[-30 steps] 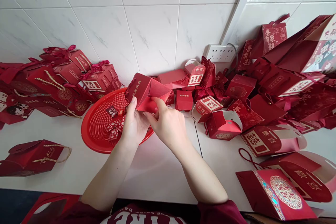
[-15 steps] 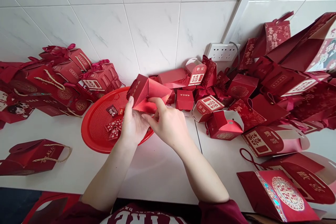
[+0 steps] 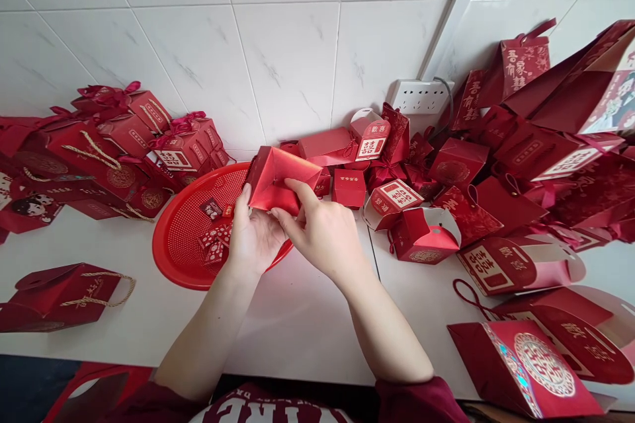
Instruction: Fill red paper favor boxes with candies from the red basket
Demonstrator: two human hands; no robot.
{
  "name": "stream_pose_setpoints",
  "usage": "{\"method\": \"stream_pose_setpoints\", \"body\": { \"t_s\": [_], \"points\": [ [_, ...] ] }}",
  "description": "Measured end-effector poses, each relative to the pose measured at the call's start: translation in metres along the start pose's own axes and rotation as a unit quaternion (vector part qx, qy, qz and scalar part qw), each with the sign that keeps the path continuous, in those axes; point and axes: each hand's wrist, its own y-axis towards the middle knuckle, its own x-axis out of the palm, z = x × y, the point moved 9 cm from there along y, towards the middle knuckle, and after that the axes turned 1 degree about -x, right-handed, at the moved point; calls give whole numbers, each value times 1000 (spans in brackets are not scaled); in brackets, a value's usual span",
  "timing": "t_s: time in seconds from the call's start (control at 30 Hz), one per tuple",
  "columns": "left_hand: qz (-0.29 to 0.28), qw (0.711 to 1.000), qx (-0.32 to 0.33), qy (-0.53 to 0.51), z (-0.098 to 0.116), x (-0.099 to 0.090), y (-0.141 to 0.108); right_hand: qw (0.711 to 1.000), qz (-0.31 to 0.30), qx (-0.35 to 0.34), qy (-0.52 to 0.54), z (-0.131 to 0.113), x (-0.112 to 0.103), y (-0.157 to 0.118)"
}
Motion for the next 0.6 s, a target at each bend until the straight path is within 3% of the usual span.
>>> {"method": "stream_pose_setpoints", "body": {
  "t_s": [0.27, 0.6],
  "points": [
    [-50, 998, -30, 12, -10, 10, -3, 1000, -15, -8, 21, 5, 1, 3],
    [-39, 998, -38, 12, -16, 10, -5, 999, -33, -8, 25, 10, 3, 4]
  ]
}}
